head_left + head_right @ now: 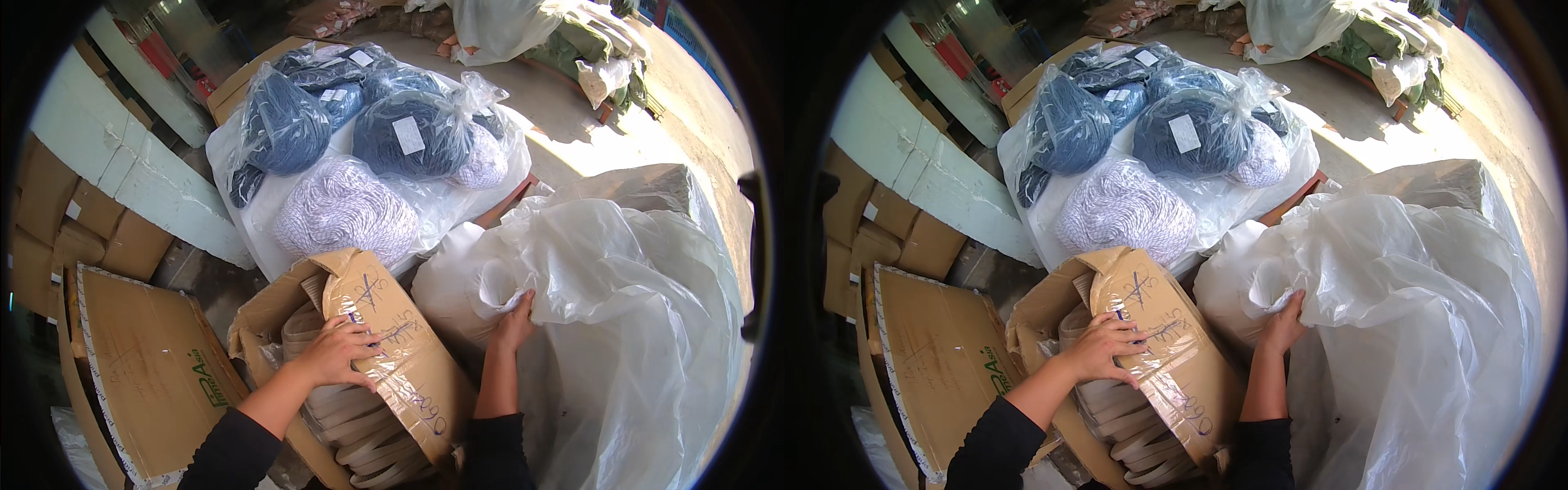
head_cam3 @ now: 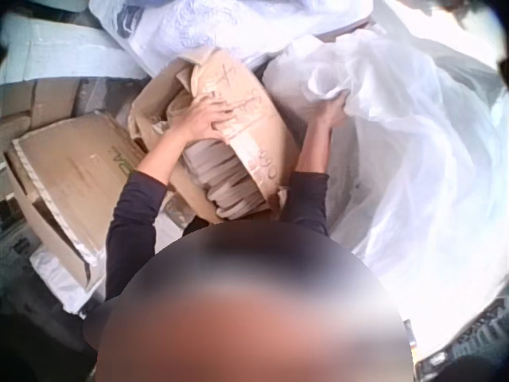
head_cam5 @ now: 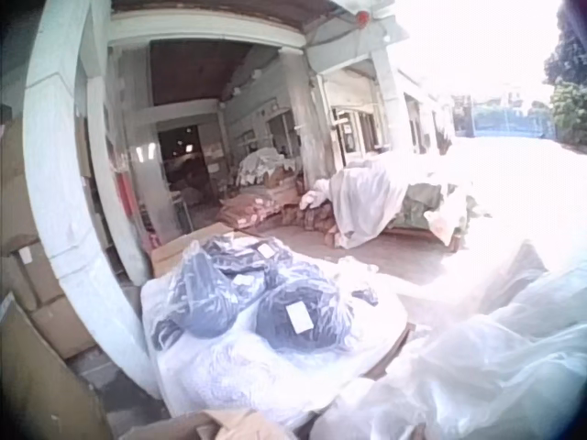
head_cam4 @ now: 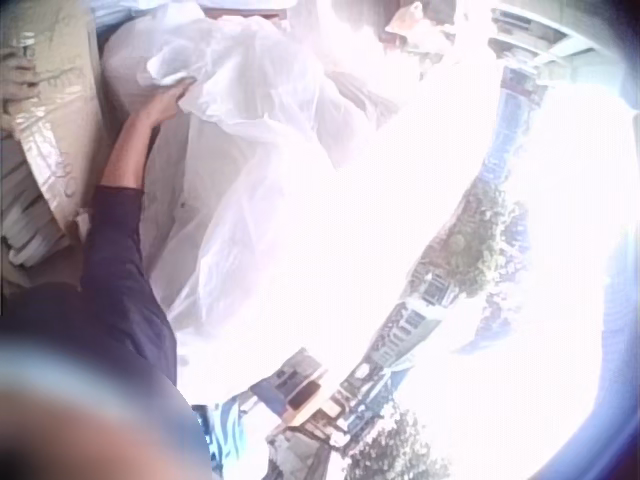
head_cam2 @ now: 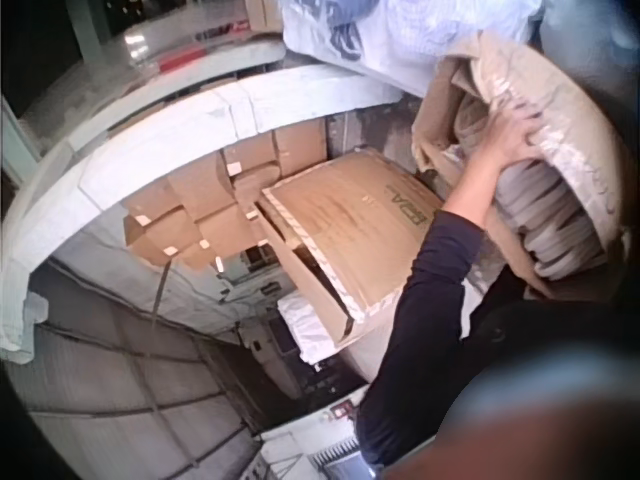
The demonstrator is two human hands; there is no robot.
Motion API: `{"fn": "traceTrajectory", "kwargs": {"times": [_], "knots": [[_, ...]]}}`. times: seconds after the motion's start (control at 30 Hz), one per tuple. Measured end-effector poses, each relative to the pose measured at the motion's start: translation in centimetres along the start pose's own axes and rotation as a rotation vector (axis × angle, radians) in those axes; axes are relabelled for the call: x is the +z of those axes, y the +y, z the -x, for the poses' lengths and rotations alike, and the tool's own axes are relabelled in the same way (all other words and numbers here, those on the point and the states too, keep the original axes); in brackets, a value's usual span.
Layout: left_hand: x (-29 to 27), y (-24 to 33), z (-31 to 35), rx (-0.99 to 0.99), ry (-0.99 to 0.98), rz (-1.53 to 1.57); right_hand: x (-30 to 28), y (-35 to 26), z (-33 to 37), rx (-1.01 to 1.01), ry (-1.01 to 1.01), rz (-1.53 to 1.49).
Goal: The person walks from a cluttered office to an outdoor storage area, opens a large white sack, and pours out many plastic-wrapped slippers. They then open a cardboard box and remove a stack of slippers, placing them on the floor.
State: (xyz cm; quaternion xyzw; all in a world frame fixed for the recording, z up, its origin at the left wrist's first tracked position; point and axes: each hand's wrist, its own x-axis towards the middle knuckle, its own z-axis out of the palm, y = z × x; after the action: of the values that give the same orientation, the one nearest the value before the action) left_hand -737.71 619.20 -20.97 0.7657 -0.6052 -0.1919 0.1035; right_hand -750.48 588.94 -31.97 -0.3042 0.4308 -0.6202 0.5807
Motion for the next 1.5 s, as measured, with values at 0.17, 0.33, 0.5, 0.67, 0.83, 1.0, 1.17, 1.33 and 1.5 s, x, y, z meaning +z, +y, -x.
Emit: {"fn": "traceTrajectory", "kwargs": {"times": [0.17,0.33,0.5,0.67,0.83,1.0,1.17,1.33,1.5], "knots": [[-0.7,-0.3,0.3,-0.002,-0.081,-0.002,-4.7,-9.1,2.4,0.249,0.18,0.017],[-4.7,3.4,-5.0,-0.119,-0.571,-0.195,-10.3,-10.7,5.2,0.243,0.016,0.092],[-1.8,6.4,-18.9,-0.178,-0.618,-0.342,-12.3,-8.1,4.6,0.34,0.032,0.03],[7.5,-3.3,-32.7,-0.766,-0.478,0.004,-13.2,-5.9,4.2,0.572,0.181,0.079],[19.4,-15.9,-39.5,-0.623,-0.486,-0.071,-14.7,-5.2,5.9,0.543,0.16,0.139],[29.3,-20.8,-39.4,-0.871,-0.218,0.229,-15.5,-5.3,6.5,0.449,-0.036,0.206],[31.8,-23.3,-39.7,-0.916,-0.308,0.178,-15.7,-4.1,5.1,0.421,-0.106,0.243],[31.9,-23.1,-40.9,-0.934,-0.165,0.142,-16.5,-3.1,4.9,0.341,-0.17,0.204],[32.1,-21.3,-40.9,-1.065,0.091,0.26,-18.3,-2.3,5.7,0.287,-0.205,0.089]]}}
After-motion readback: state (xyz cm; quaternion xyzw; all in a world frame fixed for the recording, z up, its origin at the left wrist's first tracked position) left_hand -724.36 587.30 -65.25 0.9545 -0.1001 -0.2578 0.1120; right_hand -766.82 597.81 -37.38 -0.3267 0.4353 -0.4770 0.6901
